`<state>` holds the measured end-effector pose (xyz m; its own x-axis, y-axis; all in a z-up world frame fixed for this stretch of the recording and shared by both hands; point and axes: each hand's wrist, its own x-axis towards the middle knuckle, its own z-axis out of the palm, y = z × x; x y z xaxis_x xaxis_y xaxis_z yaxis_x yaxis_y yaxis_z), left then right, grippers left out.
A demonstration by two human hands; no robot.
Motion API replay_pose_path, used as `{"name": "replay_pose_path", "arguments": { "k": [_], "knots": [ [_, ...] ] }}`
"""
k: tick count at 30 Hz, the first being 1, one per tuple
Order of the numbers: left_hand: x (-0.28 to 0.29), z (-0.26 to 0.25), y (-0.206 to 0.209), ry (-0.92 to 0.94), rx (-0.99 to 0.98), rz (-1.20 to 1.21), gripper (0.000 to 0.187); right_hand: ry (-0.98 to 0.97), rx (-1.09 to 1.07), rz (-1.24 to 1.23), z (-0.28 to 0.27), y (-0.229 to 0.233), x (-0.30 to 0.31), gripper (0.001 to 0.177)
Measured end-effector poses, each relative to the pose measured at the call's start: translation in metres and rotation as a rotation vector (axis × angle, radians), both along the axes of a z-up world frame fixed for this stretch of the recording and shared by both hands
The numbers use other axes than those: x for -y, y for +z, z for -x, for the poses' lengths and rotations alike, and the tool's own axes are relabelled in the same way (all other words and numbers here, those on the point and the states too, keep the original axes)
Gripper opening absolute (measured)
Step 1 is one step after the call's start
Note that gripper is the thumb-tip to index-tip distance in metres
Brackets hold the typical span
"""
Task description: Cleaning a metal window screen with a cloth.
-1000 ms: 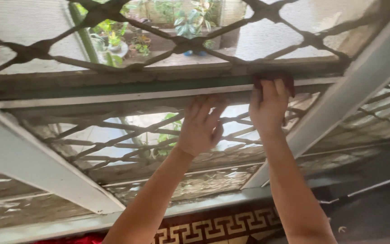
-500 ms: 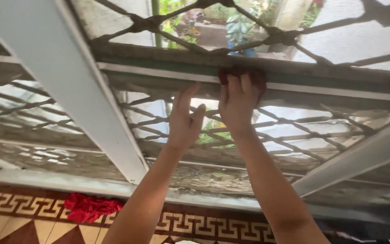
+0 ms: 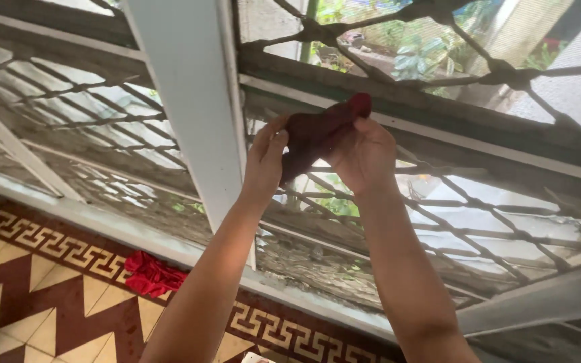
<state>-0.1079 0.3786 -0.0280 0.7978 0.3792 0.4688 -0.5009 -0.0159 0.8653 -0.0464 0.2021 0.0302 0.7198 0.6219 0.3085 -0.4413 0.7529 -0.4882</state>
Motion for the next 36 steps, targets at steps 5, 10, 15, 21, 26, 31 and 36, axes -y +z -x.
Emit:
{"name": "replay_pose_path", "arguments": {
  "k": [5,10,15,21,26,31,36],
  "knots": [
    [-0.008,0.004,-0.01,-0.362,-0.363,0.386,0.063,0.156,-0.027,-0.114,0.003,-0.015,0.0,0.026],
    [-0.003,0.037,0.019,-0.701,-0.463,0.571,0.072,0.076,-0.02,-0.053,-0.006,-0.025,0.007,0.026],
    [-0.013,0.041,0.011,-0.246,-0.515,-0.344,0.057,-0.038,-0.056,-0.021,-0.013,-0.031,0.015,0.03],
    [-0.018,0.036,0.002,-0.379,-0.189,0.407,0.039,-0.016,-0.037,0.325,0.002,-0.047,0.012,0.049],
    [-0.037,0.018,0.006,-0.183,0.06,0.237,0.031,0.002,0.227,0.756,0.014,-0.043,0.017,0.045],
    [-0.055,0.004,0.038,0.511,-0.022,-0.662,0.022,-0.085,0.307,0.909,0.014,-0.045,0.025,0.038],
    [-0.094,-0.048,0.027,0.892,0.01,-1.115,0.016,-0.117,0.443,1.06,0.005,-0.064,0.036,0.038]
  ]
}}
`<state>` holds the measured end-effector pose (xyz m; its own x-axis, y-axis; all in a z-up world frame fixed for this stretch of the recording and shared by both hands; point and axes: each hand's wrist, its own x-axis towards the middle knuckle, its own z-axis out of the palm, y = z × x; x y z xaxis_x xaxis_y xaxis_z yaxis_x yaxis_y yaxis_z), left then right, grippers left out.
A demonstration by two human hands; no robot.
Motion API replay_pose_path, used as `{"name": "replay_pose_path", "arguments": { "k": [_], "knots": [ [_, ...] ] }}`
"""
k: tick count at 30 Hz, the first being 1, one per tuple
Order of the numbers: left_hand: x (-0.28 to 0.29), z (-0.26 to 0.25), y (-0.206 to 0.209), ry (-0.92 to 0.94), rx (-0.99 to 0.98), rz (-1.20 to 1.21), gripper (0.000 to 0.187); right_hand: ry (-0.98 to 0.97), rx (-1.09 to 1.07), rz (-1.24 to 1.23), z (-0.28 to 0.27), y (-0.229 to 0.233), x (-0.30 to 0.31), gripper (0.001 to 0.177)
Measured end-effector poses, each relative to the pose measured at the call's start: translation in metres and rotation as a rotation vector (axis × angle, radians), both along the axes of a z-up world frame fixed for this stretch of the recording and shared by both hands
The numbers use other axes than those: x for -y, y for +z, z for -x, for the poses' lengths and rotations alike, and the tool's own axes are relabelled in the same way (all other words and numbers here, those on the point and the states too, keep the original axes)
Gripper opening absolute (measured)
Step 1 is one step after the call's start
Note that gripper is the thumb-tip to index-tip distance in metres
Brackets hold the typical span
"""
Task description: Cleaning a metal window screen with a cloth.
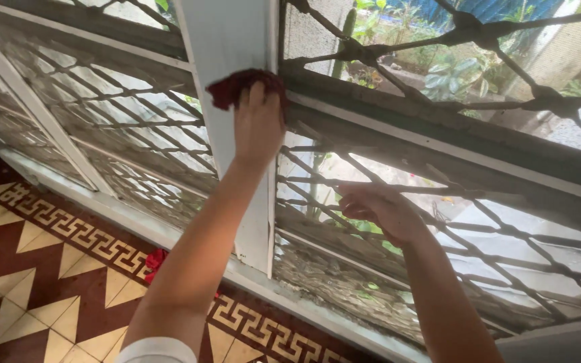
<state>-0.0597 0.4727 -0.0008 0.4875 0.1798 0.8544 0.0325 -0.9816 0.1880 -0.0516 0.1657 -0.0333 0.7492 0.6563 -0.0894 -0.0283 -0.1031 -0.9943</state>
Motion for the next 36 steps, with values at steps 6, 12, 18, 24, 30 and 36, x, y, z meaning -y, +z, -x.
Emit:
{"name": "replay_pose_path", "arguments": {
  "k": [6,12,18,24,30,36],
  "knots": [
    [-0.006,-0.006,0.005,0.015,-0.088,-0.136,0.023,0.028,0.069,-0.009,-0.006,-0.016,0.019,0.035],
    [0.0,0.008,0.022,-0.111,-0.03,-0.186,0.038,0.127,0.103,-0.097,-0.014,-0.024,0.039,0.038],
    [0.002,-0.01,0.015,-0.121,-0.071,-0.185,0.029,0.0,0.038,-0.051,-0.002,-0.026,0.049,0.035],
    [0.01,-0.007,0.018,-0.227,-0.008,-0.186,0.024,-0.058,-0.002,-0.13,0.006,-0.034,0.073,0.032],
    [0.042,-0.012,0.019,-0.294,0.056,-0.239,0.012,-0.229,0.027,-0.284,0.012,-0.045,0.101,0.028],
    [0.075,-0.012,0.024,-0.365,0.028,-0.533,0.017,-0.375,-0.017,-0.478,0.01,-0.067,0.13,0.021]
  ]
}}
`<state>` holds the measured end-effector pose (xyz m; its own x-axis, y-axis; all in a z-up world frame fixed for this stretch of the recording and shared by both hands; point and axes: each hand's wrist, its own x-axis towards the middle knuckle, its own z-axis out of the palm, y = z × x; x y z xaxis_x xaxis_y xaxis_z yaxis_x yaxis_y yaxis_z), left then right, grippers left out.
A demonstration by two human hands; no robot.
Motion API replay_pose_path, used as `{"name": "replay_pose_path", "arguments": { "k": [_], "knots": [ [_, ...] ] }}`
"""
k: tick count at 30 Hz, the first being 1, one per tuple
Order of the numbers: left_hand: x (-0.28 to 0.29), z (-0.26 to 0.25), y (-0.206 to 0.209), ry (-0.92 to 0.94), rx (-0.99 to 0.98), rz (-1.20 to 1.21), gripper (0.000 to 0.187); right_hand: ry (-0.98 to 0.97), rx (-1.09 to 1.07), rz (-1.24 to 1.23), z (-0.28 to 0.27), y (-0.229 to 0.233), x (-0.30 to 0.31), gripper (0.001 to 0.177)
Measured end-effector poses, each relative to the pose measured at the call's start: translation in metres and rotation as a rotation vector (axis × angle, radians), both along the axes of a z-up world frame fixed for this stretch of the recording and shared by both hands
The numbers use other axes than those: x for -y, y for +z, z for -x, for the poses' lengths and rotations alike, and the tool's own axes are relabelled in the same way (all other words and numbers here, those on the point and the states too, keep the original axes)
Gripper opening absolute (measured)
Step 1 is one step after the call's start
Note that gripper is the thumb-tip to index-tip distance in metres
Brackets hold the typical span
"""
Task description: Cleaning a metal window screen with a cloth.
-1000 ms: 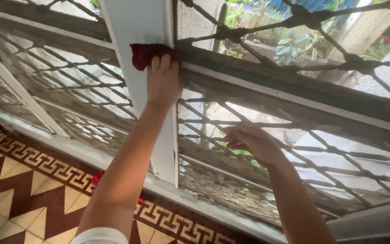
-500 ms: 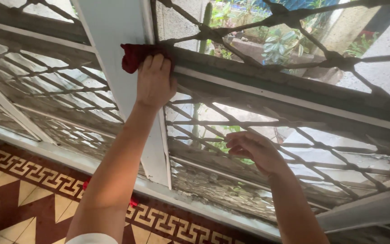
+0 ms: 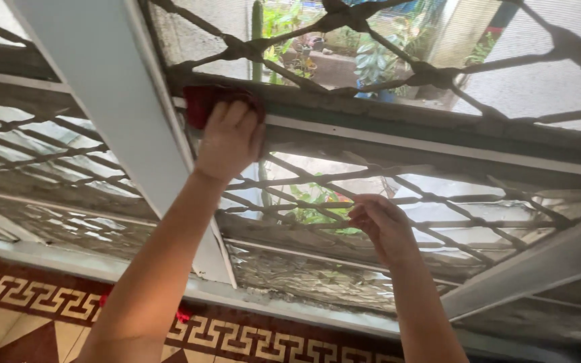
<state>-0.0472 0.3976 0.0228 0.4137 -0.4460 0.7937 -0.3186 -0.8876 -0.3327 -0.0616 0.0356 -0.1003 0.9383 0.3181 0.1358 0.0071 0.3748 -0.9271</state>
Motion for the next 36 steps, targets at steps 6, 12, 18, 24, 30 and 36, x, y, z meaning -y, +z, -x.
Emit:
{"name": "replay_pose_path", "arguments": {
  "k": [6,12,18,24,30,36],
  "knots": [
    [0.047,-0.003,-0.002,-0.154,0.071,0.302,0.011,-0.144,0.021,-0.121,0.018,0.002,0.022,0.02],
    [0.061,-0.002,-0.002,-0.19,0.128,0.143,0.015,-0.186,-0.016,-0.191,0.025,-0.012,0.046,0.022],
    [0.104,-0.014,-0.002,-0.229,0.124,0.166,0.012,-0.317,0.001,-0.281,0.037,-0.012,0.062,0.019],
    [0.111,-0.031,-0.026,-0.279,0.013,0.317,0.013,-0.443,-0.145,-0.245,0.042,-0.017,0.083,0.019],
    [0.186,-0.034,-0.024,-0.404,0.071,0.285,0.023,-0.443,-0.128,-0.233,0.044,-0.017,0.092,0.018],
    [0.196,-0.041,-0.037,-0.381,0.076,0.296,0.022,-0.509,-0.145,-0.238,0.048,-0.035,0.118,0.019]
  ]
}}
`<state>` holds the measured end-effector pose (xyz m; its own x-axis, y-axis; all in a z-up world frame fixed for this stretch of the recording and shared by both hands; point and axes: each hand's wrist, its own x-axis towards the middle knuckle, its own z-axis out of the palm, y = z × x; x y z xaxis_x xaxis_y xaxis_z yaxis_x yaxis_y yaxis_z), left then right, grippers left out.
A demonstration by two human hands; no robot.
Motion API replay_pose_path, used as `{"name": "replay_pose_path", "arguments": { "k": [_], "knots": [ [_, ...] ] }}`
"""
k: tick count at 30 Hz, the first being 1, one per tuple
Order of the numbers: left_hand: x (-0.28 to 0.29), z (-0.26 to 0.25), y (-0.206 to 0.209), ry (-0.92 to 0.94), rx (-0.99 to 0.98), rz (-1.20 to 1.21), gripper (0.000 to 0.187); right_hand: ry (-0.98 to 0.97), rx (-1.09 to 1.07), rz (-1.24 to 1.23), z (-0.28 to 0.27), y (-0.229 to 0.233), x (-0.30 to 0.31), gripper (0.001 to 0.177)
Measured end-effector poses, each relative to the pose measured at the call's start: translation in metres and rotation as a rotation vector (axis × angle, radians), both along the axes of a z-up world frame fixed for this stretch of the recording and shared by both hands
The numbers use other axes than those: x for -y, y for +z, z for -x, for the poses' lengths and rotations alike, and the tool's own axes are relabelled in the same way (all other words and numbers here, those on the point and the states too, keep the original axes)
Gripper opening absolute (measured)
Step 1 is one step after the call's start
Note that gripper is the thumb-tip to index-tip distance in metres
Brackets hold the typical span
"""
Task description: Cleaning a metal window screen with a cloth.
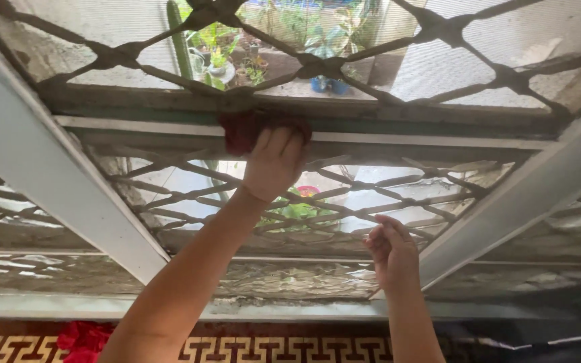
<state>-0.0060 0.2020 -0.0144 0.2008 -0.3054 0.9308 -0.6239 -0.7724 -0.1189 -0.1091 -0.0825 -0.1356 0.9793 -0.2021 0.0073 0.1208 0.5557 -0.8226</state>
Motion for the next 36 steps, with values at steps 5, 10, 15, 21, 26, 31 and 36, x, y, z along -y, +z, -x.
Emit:
{"name": "replay_pose_path", "arguments": {
  "k": [5,10,15,21,26,31,36],
  "knots": [
    [0.059,0.002,0.001,0.025,0.045,-0.145,0.027,-0.033,-0.026,-0.001,0.01,0.002,0.004,0.018],
    [0.1,-0.003,0.002,-0.037,-0.069,-0.063,0.028,-0.086,0.023,-0.02,0.021,-0.01,0.03,0.016],
    [0.145,-0.015,-0.005,-0.102,-0.014,-0.221,0.041,-0.154,-0.11,-0.056,0.035,-0.013,0.051,0.018],
    [0.226,-0.014,0.005,-0.233,-0.099,-0.276,0.045,-0.234,-0.106,-0.073,0.052,-0.036,0.081,0.019],
    [0.285,-0.024,0.012,-0.261,0.008,-0.344,0.046,-0.331,-0.098,-0.078,0.074,-0.024,0.105,0.018],
    [0.308,-0.033,0.015,-0.366,-0.223,-0.354,0.031,-0.388,-0.076,-0.088,0.078,-0.023,0.131,0.017],
    [0.338,-0.045,0.02,-0.302,0.127,-0.456,0.033,-0.405,0.011,-0.023,0.057,0.022,0.15,0.02]
  ]
}}
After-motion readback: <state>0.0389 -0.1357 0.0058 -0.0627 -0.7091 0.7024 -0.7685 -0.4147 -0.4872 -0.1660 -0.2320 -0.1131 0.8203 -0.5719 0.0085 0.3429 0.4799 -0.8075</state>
